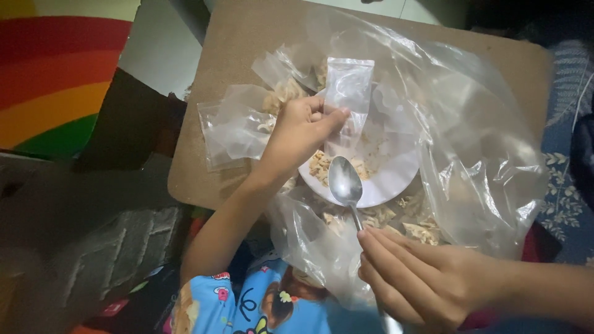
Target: Scooping shredded food from a plate into small plastic bags using a spoon.
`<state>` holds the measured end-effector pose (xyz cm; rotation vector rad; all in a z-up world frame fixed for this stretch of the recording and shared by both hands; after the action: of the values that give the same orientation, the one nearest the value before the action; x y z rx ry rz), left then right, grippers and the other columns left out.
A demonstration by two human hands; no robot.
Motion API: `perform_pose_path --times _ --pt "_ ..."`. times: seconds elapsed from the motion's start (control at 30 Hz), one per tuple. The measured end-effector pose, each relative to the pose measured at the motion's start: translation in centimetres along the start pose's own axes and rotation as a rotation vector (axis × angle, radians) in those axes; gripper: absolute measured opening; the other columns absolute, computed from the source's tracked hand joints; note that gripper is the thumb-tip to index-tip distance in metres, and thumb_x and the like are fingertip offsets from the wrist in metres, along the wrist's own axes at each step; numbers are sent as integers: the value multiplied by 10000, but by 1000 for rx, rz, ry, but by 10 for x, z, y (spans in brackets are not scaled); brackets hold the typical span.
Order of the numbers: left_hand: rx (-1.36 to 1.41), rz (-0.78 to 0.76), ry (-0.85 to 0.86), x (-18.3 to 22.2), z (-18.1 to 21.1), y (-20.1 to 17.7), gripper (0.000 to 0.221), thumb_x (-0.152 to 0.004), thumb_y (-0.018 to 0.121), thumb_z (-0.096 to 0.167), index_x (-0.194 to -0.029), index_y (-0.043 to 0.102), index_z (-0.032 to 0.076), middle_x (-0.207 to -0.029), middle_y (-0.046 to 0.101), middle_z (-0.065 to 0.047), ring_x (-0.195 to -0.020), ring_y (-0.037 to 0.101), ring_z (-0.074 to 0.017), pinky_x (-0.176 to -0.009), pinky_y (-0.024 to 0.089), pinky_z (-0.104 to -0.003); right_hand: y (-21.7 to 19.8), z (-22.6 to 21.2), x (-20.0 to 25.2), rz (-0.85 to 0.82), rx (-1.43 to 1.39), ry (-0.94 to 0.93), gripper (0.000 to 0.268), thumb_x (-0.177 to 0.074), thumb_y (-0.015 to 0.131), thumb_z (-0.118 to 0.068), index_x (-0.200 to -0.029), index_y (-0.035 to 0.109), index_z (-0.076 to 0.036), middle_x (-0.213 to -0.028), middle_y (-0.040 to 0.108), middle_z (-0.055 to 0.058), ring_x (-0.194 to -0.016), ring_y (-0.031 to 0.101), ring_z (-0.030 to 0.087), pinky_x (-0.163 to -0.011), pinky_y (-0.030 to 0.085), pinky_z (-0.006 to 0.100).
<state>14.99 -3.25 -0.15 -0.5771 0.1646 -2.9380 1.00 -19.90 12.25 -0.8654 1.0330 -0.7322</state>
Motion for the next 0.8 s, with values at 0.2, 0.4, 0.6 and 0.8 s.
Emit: perform_pose_path --times 0.2,0.4,0.6,0.8 --pt "112 -34 -34 -2 -9 5 213 -919 690 245 -825 698 54 -758 747 -68 -663 705 -124 -591 546 -237 4 -4 2 11 23 -25 163 -1014 605 -99 -943 630 46 -1000 711 255 -882 765 286 -835 651 321" --pt "184 -98 -45 3 -11 10 214 -904 678 226 -929 715 17 -849 744 -83 -702 698 -148 -512 521 -241 11 -1 2 4 141 -28 220 -1010 546 -102 -902 658 54 -955 716 261 -846 765 306 -813 646 330" --pt "257 -246 -30 12 -17 20 335 -866 699 247 -1078 729 -11 -872 769 -132 -698 694 -145 -594 540 -224 25 16 21 -54 134 -11 313 -1051 495 -157 -987 679 87 -1003 719 305 -917 769 355 -832 650 368" --pt "172 -559 105 46 8 34 321 -937 621 262 -1070 728 -9 -918 785 -150 -753 726 -168 -650 585 -240 13 41 43 206 17 149 277 -991 455 -58 -944 645 137 -1001 678 364 -877 769 409 -747 675 387"
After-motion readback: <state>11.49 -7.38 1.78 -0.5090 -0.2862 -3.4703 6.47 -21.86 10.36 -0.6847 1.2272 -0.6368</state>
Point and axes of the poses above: each hand's wrist, its own x-axis away from the middle knuckle, its own y-axis out of the palm, z = x × y, the point moved 9 cm from there along -x, towards the middle knuckle
